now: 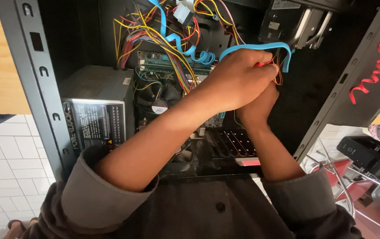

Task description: Installing and connecting an additional hard drive and managing internal cables inside a computer case.

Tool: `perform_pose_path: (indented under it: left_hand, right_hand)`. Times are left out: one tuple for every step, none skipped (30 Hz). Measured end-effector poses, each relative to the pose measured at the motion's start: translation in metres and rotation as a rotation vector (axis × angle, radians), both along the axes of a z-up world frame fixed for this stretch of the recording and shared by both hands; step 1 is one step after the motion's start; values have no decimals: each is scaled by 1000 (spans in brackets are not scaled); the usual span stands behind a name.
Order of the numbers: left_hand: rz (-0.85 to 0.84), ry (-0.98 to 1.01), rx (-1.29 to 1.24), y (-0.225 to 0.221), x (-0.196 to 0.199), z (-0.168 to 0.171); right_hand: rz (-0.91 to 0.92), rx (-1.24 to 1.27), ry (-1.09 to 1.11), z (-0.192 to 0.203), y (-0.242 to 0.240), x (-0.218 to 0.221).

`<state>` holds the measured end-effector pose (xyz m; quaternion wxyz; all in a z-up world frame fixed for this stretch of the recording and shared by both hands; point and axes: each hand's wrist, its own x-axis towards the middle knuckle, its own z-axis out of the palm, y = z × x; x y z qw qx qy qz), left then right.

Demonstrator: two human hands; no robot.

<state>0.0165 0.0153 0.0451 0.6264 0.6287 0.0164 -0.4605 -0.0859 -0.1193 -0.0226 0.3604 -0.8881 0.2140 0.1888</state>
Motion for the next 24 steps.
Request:
perform_pose_path:
  left_hand:
    - [0,0,-1,-1,0,-1]
    - [3,-14,12,-1,0,-1]
    - [6,-28,24,-2,-1,-1]
    - [4,-27,18,-4,-2,-4]
    - [1,-54,28,-5,-3,-6]
    - [3,-87,44,-6,-2,-9]
    - [6,-93,44,-5,0,-8]
    - [-1,-78,32,-4,0,-6]
    - [-8,-62,21,-4,0,-4]
    - [-12,-64,17,-4,-1,-2]
    - [-15,-53,9,-3,-1,-1]
    - [-17,-47,3,-2,0,0]
    - [-19,-53,0,-5,-5,-8]
    - [24,-68,-65,-6,-9,-17]
    - [66,-82,-130,-8,-14,-26]
    - [68,-81,-130,-7,-11,-18]
    - [31,-69,-63,-5,-9,-11]
    - [-8,-60,3,-5,-5,-5]
    - [-8,-63,1,-5,-4,-3]
    - [-25,-56,20,-4,-3,-2]
    - [-43,-50,39,-3,-2,0]
    - [-39,-48,41,-4,-3,-1]
    - [-26,-49,28,-4,-4,-3]
    - [-13,-48,14,-5,-5,-4]
  right_hand:
    - [0,-1,0,0,1,0]
    - [7,-7,7,-1,3,-1]
    - [13,-13,14,-1,4,-1]
    - [11,-19,15,0,5,-1]
    - [15,-32,24,0,6,-2]
    - [24,-39,25,-1,7,2]
    - [27,-39,20,-1,8,3]
    - [32,-49,25,0,8,3]
    - [37,-60,30,2,9,2]
    - [34,-64,29,4,6,0]
    - [37,-75,35,8,4,-2]
    - [42,-85,36,9,2,-2]
    - [40,-88,30,12,-1,-2]
    - [50,-94,34,14,-3,-2]
    - [59,-100,37,15,-4,-2]
    - [61,-101,39,17,-5,-3]
    - [69,-108,48,18,-6,-4]
    - [77,-117,52,19,-8,-3]
    - [77,-119,50,19,-8,-3]
    - [86,-125,56,19,-8,-2]
    - [95,-131,62,18,-7,-1]
    - [99,-129,63,18,-8,-1]
    - [110,-133,71,18,-8,-1]
    - [119,-138,81,18,-9,-1]
